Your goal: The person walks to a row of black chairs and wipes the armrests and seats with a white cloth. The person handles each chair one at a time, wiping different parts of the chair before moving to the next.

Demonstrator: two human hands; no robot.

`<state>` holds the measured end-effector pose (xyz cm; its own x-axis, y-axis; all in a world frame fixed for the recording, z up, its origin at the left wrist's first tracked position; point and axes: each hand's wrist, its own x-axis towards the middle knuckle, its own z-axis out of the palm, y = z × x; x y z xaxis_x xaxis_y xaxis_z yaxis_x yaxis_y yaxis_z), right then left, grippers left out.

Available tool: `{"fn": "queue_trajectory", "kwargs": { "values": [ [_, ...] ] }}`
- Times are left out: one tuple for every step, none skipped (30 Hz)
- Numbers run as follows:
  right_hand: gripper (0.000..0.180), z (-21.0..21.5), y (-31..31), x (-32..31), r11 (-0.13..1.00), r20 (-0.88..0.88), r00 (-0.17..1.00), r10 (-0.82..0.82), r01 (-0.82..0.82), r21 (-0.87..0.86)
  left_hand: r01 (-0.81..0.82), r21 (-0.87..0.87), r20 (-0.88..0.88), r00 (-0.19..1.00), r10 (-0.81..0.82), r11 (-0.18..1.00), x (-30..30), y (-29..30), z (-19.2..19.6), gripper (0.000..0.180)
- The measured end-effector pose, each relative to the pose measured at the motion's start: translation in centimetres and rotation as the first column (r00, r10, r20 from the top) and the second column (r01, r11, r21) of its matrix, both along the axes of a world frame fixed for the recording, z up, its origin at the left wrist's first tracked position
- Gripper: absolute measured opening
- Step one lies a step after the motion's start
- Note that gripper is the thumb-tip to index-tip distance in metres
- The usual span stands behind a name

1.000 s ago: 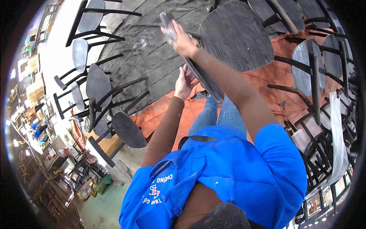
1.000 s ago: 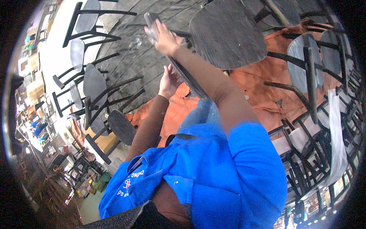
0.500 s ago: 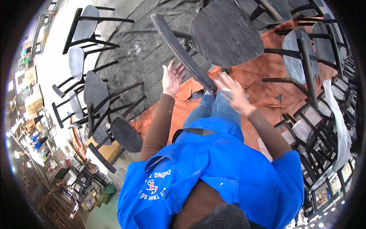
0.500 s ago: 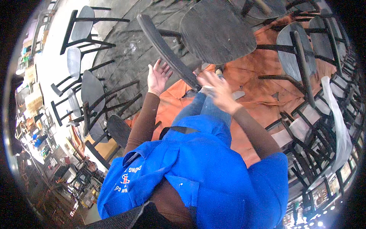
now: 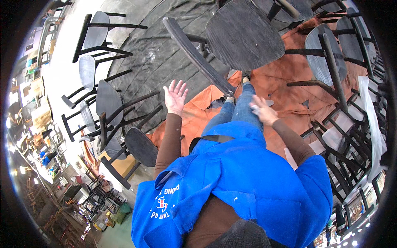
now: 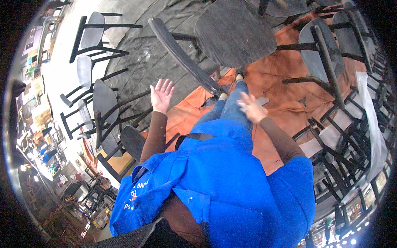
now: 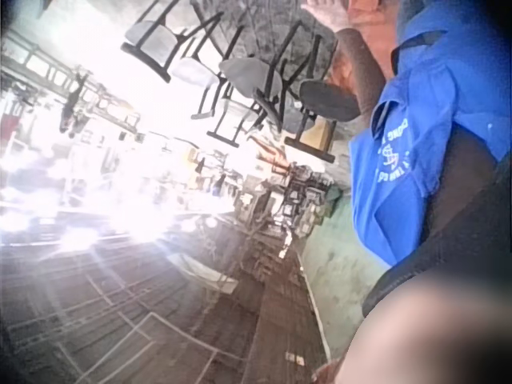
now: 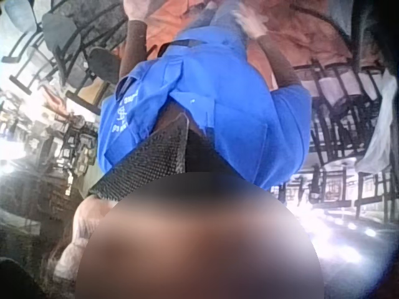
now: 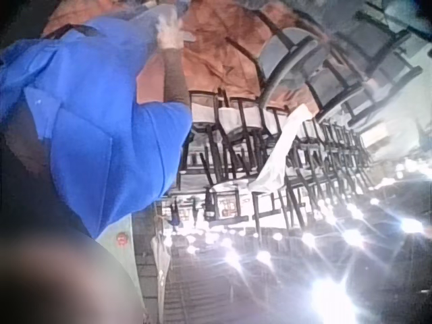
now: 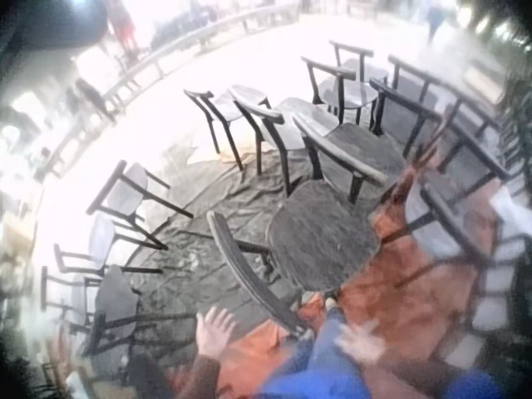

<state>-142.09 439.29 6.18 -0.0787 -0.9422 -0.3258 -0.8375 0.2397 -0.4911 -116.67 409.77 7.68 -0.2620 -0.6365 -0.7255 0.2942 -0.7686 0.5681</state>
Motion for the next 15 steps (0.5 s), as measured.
{"fn": "queue_trajectory", "kwargs": {
  "values": [
    [0.033,0.6,0.2,0.3,0.938,0.272,0.899,-0.344,0.344,0.051,-0.037,0.006,0.03,0.999,0.037,0.999,0.3,-0.1,0.0,0.063],
    [0.031,1.1,-0.8,-0.1,0.77,0.449,0.634,-0.63,0.587,0.251,-0.03,-0.008,0.058,0.998,0.031,1.0,0.4,0.0,0.1,0.062],
    [0.029,1.7,-2.4,1.3,0.595,0.602,0.266,-0.753,0.666,0.45,-0.035,-0.002,0.036,0.999,0.035,0.999,0.1,0.0,0.1,0.064],
    [0.027,2.5,-3.9,2.9,0.37,0.618,-0.162,-0.769,0.676,0.637,-0.031,0.003,0.04,0.999,0.031,1.0,-0.3,0.1,0.2,0.065],
    [0.026,2.4,-6.8,4.5,0.253,0.576,-0.461,-0.675,0.589,0.768,-0.058,0.026,0.056,0.997,0.056,0.998,-1.2,0.1,0.1,0.066],
    [0.025,2.1,-9.6,6.4,0.264,0.598,-0.625,-0.502,0.548,0.794,-0.024,0.022,0.044,0.999,0.023,0.999,-2.1,0.3,0.1,0.066],
    [0.026,1.5,-11.6,7.2,0.293,0.504,-0.734,-0.455,0.411,0.863,0.019,0.008,0.025,0.999,-0.019,1.0,-3.3,0.4,0.1,0.066],
    [0.03,1.0,-13.3,7.5,0.081,0.577,-0.655,-0.488,0.624,0.777,0.053,0.003,0.015,0.998,-0.053,0.999,-4.4,0.6,0.1,0.066],
    [0.034,0.6,-14.3,8.1,-0.033,0.632,-0.577,-0.517,0.751,0.659,0.131,-0.047,-0.029,0.991,-0.132,0.99,-5.5,0.7,0.2,0.066],
    [0.036,0.0,-14.9,8.2,-0.057,0.598,-0.633,-0.491,0.709,0.703,0.155,-0.083,-0.07,0.984,-0.161,0.984,-6.6,0.8,0.3,0.066],
    [0.038,-0.3,-15.1,8.3,-0.05,0.63,-0.638,-0.443,0.719,0.693,0.133,-0.059,0.003,0.991,-0.133,0.989,-7.6,0.9,0.5,0.066],
    [0.042,-0.8,-14.9,7.7,-0.074,0.498,-0.761,-0.416,0.574,0.816,0.15,-0.081,0.035,0.988,-0.147,0.985,-8.4,1.0,0.6,0.067],
    [0.044,-1.1,-14.5,7.5,-0.092,0.391,-0.825,-0.408,0.464,0.881,0.179,-0.131,0.038,0.984,-0.175,0.975,-9.1,1.0,0.7,0.067],
    [0.044,-1.6,-14.4,7.1,-0.061,0.553,-0.697,-0.457,0.645,0.762,0.156,-0.102,0.079,0.986,-0.148,0.983,-9.6,1.1,0.8,0.067],
    [0.045,-1.9,-14.1,7.0,-0.058,0.646,-0.566,-0.512,0.773,0.631,0.147,-0.098,0.137,0.982,-0.133,0.984,-10.1,1.2,0.9,0.068]
  ]
}}
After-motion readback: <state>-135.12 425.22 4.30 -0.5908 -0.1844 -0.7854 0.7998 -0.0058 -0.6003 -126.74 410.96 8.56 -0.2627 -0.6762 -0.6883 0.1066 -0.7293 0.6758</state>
